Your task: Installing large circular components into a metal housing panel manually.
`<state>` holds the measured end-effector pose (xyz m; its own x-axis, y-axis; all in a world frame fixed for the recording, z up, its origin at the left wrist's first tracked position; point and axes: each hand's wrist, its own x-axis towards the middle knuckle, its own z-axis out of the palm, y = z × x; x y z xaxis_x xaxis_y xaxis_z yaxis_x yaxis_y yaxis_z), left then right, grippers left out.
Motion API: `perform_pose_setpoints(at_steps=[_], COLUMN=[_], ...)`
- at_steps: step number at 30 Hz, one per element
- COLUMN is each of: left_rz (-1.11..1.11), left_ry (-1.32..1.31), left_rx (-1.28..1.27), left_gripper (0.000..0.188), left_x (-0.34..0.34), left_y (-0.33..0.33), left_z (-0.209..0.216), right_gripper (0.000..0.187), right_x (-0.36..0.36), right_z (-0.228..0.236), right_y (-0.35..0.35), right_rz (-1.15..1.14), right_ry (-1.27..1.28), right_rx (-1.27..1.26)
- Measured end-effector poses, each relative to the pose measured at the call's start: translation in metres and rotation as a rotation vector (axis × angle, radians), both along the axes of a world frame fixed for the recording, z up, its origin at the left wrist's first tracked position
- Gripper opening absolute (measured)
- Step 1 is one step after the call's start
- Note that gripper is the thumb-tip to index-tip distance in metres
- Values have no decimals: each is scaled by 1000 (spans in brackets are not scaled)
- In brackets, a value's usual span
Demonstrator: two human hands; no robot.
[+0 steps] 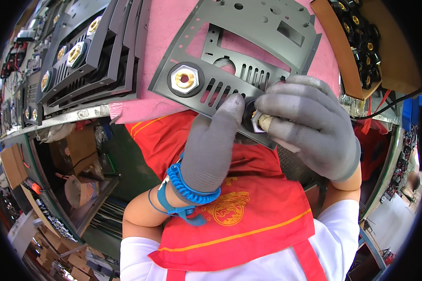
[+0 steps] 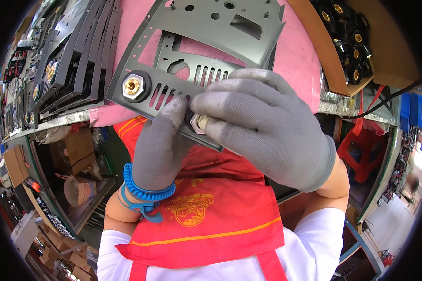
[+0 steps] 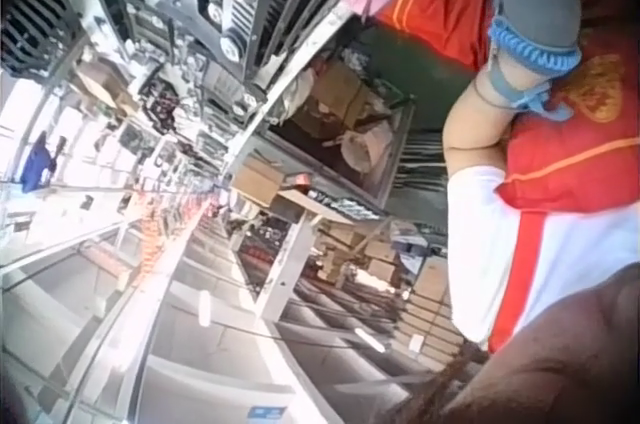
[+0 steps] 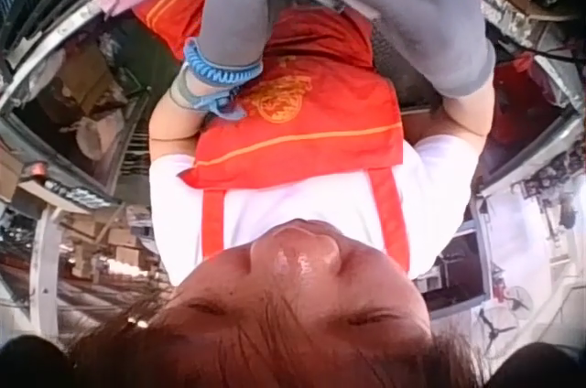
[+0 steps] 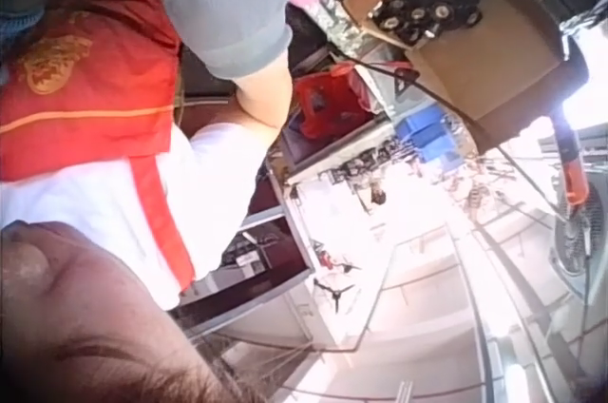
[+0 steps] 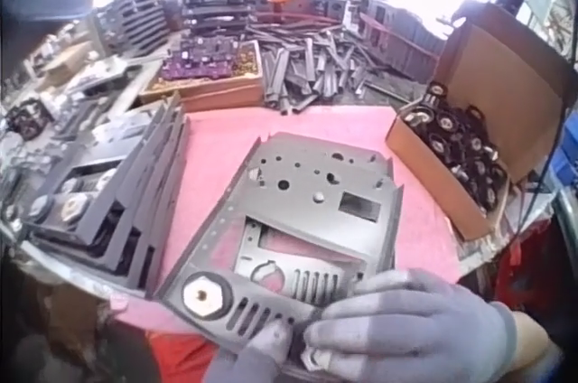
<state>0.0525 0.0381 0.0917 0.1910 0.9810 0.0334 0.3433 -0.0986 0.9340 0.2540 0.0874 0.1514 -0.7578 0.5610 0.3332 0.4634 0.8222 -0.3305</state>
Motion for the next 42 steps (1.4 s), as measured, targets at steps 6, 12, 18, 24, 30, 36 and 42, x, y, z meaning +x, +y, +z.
perform_pose_setpoints(at_steps=[6, 12, 18, 24, 30, 36, 42], left_rz=[105, 227, 330, 332, 329, 229, 198], left_ry=[-262, -574, -835, -808, -708, -659, -855], left_rx=[-187, -404, -577, -760, -533, -694, -823], left_gripper=[32, 30, 28, 29, 24, 30, 35], left_x=[8, 23, 28, 24, 32, 29, 32], left_y=[-1, 1, -2, -1, -10, -11, -10], left_z=[5, 16, 17, 31, 23, 27, 19], right_gripper=[24, 26, 28, 32, 33, 30, 33], right_x=[-13, -2, -4, -9, -5, -3, -2], right_z=[7, 5, 0, -2, 19, 9, 4], right_y=[-3, 0, 0, -16, -9, -12, -17], right_rz=[-108, -7, -21, -153, -128, -23, -187], right_ry=[-70, -75, -20, -30, -129, -138, -226], right_rx=[14, 2, -91, -63, -180, -88, 171])
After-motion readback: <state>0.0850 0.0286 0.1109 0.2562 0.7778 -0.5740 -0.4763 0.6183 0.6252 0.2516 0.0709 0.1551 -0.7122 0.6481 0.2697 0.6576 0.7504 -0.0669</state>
